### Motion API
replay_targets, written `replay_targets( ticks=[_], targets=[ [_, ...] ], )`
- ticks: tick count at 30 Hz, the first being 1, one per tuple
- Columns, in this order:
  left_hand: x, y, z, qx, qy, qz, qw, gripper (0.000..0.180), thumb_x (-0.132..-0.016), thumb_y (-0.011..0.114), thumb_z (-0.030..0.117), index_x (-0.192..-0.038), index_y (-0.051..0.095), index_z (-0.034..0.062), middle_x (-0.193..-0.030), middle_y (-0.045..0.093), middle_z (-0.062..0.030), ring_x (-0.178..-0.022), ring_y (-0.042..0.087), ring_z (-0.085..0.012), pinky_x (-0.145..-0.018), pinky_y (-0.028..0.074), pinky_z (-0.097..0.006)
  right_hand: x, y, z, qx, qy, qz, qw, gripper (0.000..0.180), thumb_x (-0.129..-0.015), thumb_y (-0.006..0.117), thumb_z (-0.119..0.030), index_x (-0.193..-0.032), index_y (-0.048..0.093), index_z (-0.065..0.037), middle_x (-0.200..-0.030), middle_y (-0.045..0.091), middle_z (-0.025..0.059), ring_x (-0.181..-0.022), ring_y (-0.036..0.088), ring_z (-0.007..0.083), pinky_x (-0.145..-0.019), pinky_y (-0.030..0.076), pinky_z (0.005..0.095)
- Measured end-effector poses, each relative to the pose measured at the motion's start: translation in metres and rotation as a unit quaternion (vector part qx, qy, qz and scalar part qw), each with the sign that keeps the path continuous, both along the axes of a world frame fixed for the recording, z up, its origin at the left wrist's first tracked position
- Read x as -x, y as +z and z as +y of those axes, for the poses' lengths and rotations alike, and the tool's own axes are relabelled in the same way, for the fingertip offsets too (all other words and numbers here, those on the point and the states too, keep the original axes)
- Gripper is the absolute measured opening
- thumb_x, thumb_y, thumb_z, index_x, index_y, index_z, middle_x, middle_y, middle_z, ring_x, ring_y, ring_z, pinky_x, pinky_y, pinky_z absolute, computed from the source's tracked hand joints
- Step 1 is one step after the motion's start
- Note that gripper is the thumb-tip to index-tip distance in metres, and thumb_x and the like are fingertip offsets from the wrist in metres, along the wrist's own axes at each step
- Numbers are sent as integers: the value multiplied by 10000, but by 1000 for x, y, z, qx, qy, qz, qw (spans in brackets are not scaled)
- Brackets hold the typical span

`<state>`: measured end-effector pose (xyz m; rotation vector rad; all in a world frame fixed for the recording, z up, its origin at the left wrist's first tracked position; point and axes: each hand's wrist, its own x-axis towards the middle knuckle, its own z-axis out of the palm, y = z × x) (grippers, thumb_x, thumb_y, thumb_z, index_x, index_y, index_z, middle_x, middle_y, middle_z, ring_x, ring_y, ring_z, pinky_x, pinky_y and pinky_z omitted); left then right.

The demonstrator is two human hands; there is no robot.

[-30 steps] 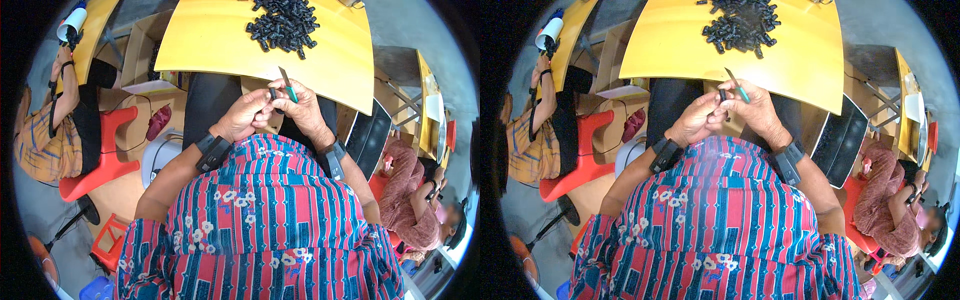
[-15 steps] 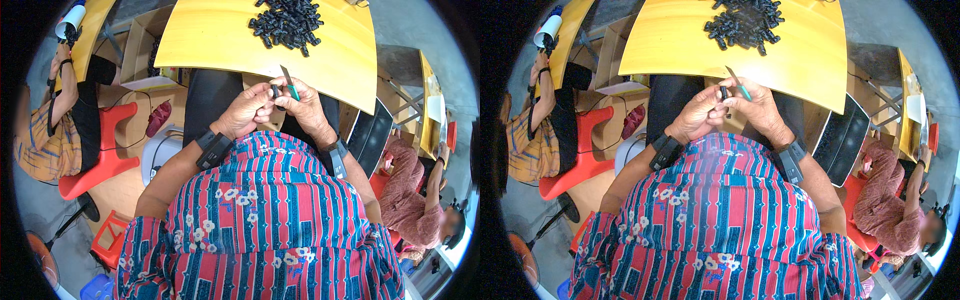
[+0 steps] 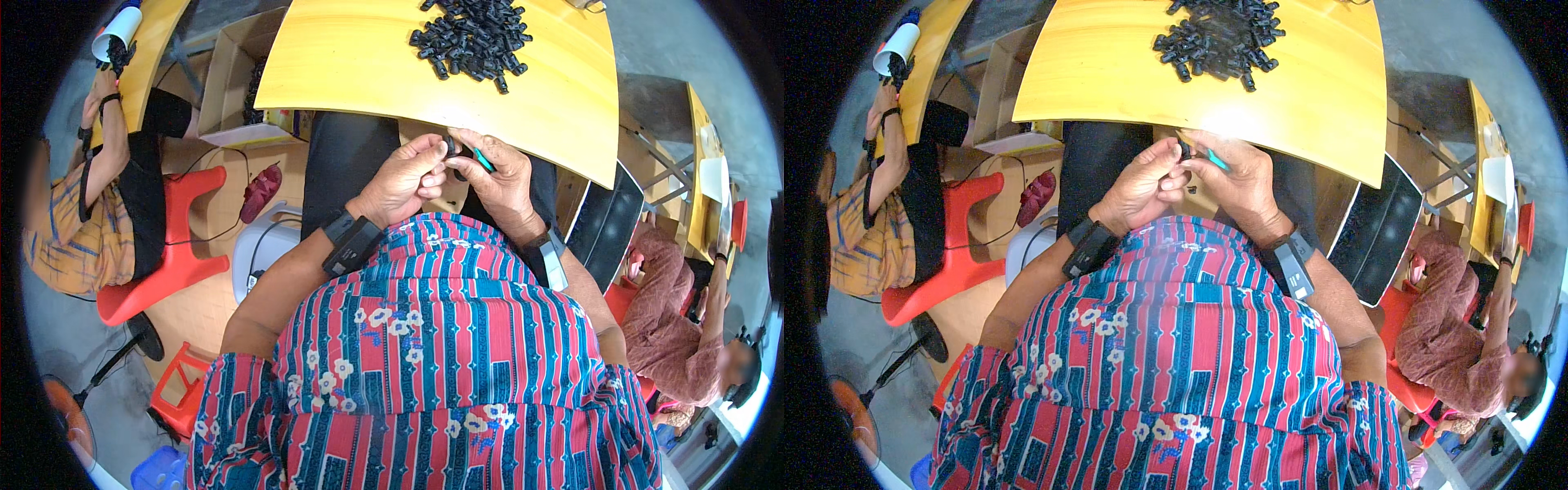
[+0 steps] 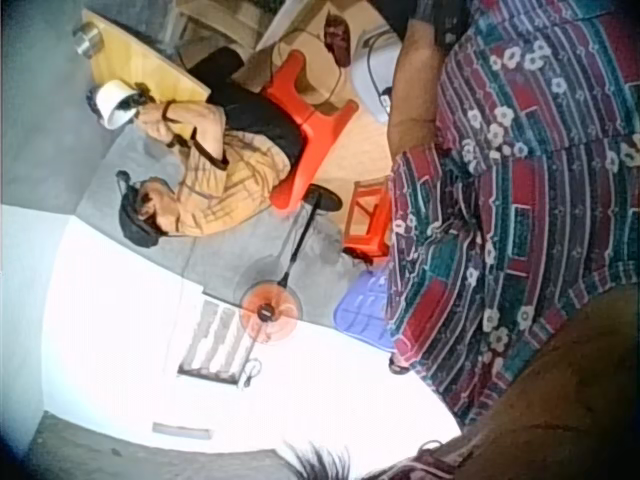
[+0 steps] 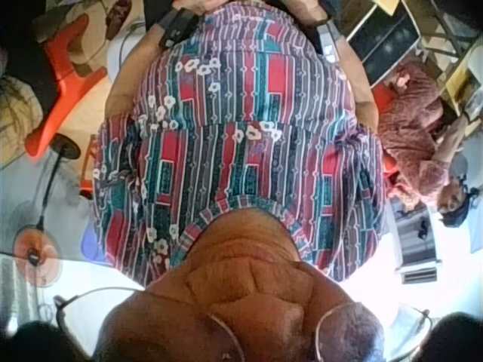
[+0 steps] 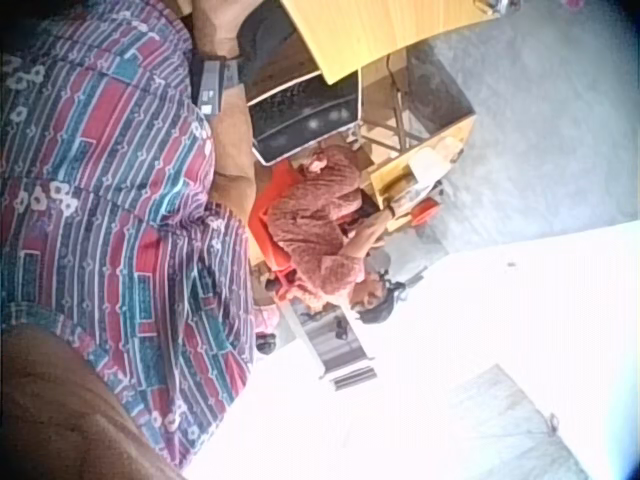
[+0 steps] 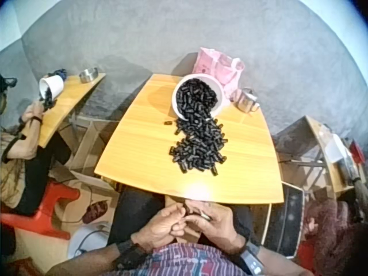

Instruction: Assembling small black plastic parts using a hand tool.

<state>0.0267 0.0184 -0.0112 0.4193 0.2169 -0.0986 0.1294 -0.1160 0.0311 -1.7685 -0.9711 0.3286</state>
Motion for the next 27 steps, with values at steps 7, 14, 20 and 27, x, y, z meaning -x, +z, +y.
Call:
replay_targets(
  ticks=[7, 14, 20, 27],
  targets=[
    [3, 0, 0, 52, 22, 20, 998, 69, -924, 563, 165, -978, 542, 128, -753, 480, 32, -613, 413, -29, -493, 342, -146, 2, 9, 1, 35, 0, -163, 986, 366, -690, 730, -16, -1040, 675, -109, -908, 672, 107, -808, 669, 237, -697, 528, 286],
    [2, -3, -1, 64, 25, 31, 997, 60, -930, 546, 140, -988, 539, 124, -730, 472, 33, -615, 414, -30, -486, 339, -145, 0, 9, 1, 19, 2, -194, 981, 328, -680, 723, -3, -989, 678, -106, -874, 665, 104, -796, 669, 241, -670, 531, 296],
    [-1, 1, 1, -98, 42, 21, 994, 77, -931, 548, 142, -987, 537, 91, -752, 487, 42, -585, 390, -17, -466, 304, -151, -1, 16, 8, 26, -27, -161, 986, 375, -665, 741, -49, -1025, 658, -112, -866, 665, 111, -805, 663, 273, -690, 528, 325],
    [0, 5, -2, -308, 62, 26, 949, 135, -948, 526, 188, -1025, 545, 79, -700, 448, 57, -557, 353, -14, -458, 275, -154, -5, 13, 4, 100, 23, -125, 987, 376, -687, 751, -65, -1049, 650, -72, -881, 661, 111, -824, 655, 231, -717, 519, 314]
  ],
)
